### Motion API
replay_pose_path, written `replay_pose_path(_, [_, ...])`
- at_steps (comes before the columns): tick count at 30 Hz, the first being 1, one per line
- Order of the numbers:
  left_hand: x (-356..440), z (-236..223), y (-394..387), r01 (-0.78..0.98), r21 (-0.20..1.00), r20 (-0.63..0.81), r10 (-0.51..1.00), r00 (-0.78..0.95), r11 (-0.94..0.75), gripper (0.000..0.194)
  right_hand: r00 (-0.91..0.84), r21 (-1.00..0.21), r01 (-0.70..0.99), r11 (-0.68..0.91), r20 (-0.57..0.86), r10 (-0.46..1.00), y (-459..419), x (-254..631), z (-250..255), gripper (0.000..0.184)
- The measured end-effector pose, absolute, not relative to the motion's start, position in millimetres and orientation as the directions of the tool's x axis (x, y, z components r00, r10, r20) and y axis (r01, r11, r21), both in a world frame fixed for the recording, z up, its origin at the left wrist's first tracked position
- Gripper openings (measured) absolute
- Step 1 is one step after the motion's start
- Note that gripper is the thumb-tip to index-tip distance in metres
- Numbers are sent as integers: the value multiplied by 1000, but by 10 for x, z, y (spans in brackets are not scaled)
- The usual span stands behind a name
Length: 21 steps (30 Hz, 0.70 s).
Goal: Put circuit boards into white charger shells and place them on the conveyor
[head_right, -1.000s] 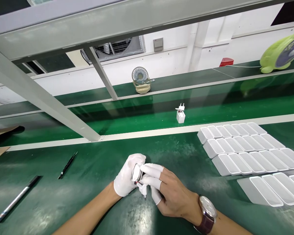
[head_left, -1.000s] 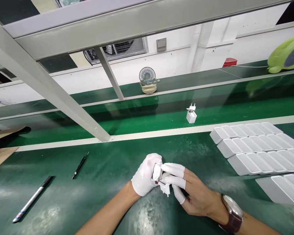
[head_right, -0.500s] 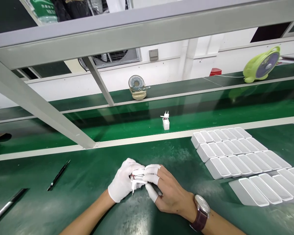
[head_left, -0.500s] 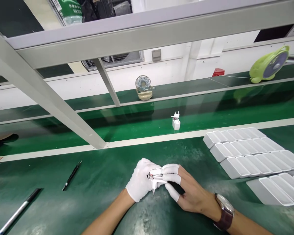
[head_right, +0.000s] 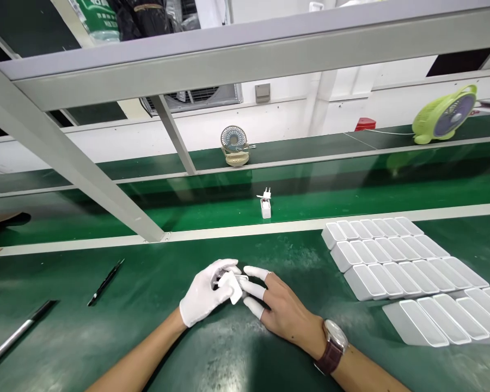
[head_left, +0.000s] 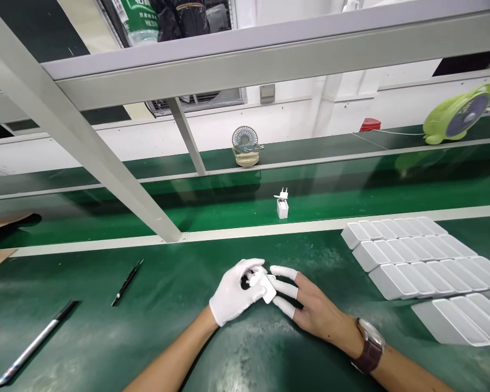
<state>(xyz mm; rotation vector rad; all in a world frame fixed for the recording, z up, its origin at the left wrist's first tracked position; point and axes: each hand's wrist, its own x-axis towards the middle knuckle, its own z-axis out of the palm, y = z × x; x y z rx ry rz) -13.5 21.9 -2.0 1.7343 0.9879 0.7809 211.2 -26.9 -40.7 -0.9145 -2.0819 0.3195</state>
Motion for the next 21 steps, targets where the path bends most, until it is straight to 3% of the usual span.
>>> replay_pose_path(2, [-139,6,222,239,952,70,893,445,-194,31,-411,-464,515,721,604,683,-259,2113,-408,46])
replay_pose_path(7, [-124,38,241,243,956,59,920,388,-164,42,-457,-421,536,732,584,671,-267,2109,-360,49])
replay_pose_path(18, [-117,23,224,147,978,72,906,416,-145,35,-387,-588,446,674,553,738,-285,2052,-331,46])
replay_pose_path(21, [-111,28,201,90,988,75,903,422,-124,37,-356,-670,431,604,489,796,-305,2061,-354,47])
